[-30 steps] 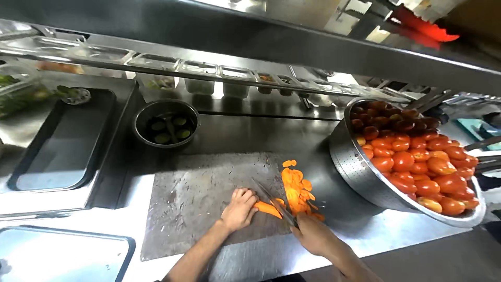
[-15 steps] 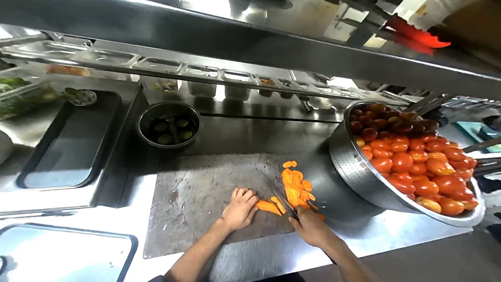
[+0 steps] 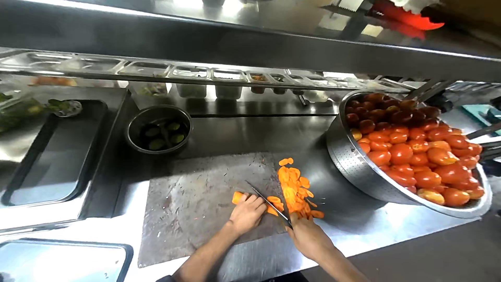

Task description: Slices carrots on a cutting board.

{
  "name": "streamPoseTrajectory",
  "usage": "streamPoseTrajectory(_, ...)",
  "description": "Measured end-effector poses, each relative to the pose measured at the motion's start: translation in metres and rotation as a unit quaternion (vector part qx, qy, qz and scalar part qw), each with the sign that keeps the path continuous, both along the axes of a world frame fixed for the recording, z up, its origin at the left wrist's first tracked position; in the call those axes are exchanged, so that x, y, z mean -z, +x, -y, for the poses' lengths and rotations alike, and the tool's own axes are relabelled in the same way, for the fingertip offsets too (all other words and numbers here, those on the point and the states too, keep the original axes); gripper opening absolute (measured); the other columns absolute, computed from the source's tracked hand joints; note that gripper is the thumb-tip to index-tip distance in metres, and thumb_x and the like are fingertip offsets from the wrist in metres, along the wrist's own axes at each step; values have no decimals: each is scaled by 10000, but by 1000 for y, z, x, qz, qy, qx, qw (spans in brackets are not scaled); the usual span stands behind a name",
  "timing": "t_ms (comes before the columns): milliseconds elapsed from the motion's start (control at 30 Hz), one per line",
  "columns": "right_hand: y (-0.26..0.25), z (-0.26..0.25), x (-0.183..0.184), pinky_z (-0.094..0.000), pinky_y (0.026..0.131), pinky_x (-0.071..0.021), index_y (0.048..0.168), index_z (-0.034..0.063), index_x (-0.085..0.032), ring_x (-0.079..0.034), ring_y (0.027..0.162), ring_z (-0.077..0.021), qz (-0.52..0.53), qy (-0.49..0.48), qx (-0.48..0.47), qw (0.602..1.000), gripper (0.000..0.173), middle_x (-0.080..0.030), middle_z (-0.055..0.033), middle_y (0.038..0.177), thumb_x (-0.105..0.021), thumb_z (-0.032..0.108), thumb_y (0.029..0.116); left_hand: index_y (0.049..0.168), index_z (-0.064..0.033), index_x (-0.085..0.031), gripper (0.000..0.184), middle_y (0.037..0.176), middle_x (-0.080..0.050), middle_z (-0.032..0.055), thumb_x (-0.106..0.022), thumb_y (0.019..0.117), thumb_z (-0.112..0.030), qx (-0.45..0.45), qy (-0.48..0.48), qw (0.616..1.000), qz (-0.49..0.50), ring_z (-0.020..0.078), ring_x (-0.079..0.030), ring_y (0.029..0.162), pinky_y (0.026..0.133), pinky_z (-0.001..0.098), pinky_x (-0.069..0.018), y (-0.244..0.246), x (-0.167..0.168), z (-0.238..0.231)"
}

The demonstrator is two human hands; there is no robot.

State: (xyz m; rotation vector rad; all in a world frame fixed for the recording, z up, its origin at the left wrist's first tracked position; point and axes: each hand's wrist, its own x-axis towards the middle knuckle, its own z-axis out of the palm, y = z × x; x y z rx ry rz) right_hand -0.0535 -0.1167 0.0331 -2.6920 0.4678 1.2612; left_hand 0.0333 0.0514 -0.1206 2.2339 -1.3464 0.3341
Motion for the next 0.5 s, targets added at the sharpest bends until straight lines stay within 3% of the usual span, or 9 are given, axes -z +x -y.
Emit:
streamPoseTrajectory(167, -9, 3, -3, -527, 963, -533, 1354, -8, -490, -655, 1168, -401, -19, -3, 7, 1000, 421, -646, -253, 1194, -420, 328, 1110, 966, -163, -725, 169, 992, -734, -1, -571, 996, -227, -14, -25, 1000, 3, 193, -693, 958, 849, 413, -542, -2, 3, 2)
streamPoseTrajectory(367, 12, -5, 48, -538, 928, -551, 1343, -25, -501, -690, 1094, -404, 50, 20, 26, 998, 425, -676, -249, 1125, -423, 317, 1102, 950, -181, -720, 202, 1005, -733, -21, -543, 1017, -251, -14, -22, 1000, 5, 170, -685, 956, 858, 385, -533, -2, 3, 3)
streamPoseTrajectory(500, 12, 5, 22, -531, 964, -529, 1359, -34, -491, -668, 1122, -408, 45, 46, 10, 998, 462, -658, -255, 1145, -435, 347, 1103, 943, -172, -716, 188, 991, -732, -14, -551, 1008, -233, -14, -27, 1000, 8, 176, -689, 965, 848, 389, -540, 0, 3, 3)
